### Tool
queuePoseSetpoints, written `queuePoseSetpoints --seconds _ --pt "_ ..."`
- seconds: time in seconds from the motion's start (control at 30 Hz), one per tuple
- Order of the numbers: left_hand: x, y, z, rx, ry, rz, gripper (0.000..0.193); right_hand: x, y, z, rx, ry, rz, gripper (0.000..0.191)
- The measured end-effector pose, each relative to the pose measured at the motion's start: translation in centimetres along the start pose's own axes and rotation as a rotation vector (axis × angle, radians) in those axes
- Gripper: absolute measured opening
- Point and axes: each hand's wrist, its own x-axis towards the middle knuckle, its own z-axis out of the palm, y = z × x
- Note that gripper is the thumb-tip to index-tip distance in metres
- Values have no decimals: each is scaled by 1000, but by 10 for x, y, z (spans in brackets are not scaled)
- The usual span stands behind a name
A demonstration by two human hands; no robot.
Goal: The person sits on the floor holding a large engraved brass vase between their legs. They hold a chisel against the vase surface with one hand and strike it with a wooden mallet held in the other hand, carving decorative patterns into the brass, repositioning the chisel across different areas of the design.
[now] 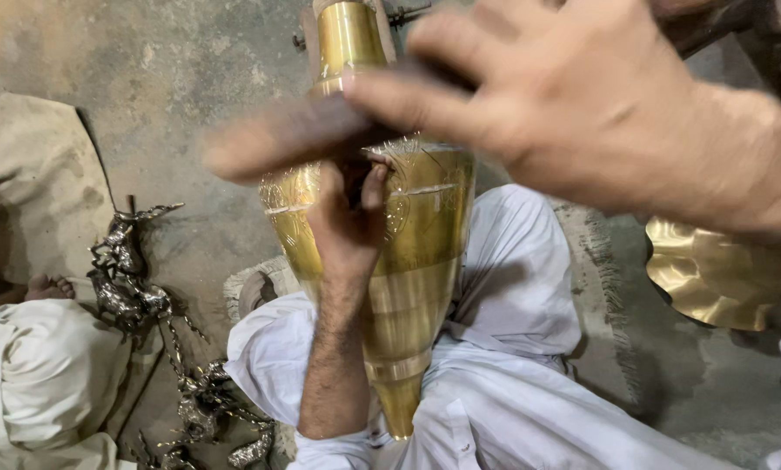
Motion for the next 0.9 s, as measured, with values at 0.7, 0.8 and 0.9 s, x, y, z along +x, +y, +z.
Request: queuePoseSetpoints --seconds 0.7,0.8,0.9 --pt "52 3 -21 45 -402 76 29 -25 22 38 184 -111 248 65" --pt "62 4 -22 66 -450 162 31 -38 21 50 294 15 291 66" --pt "75 5 -19 102 -584 119 26 -56 18 66 329 -16 367 72"
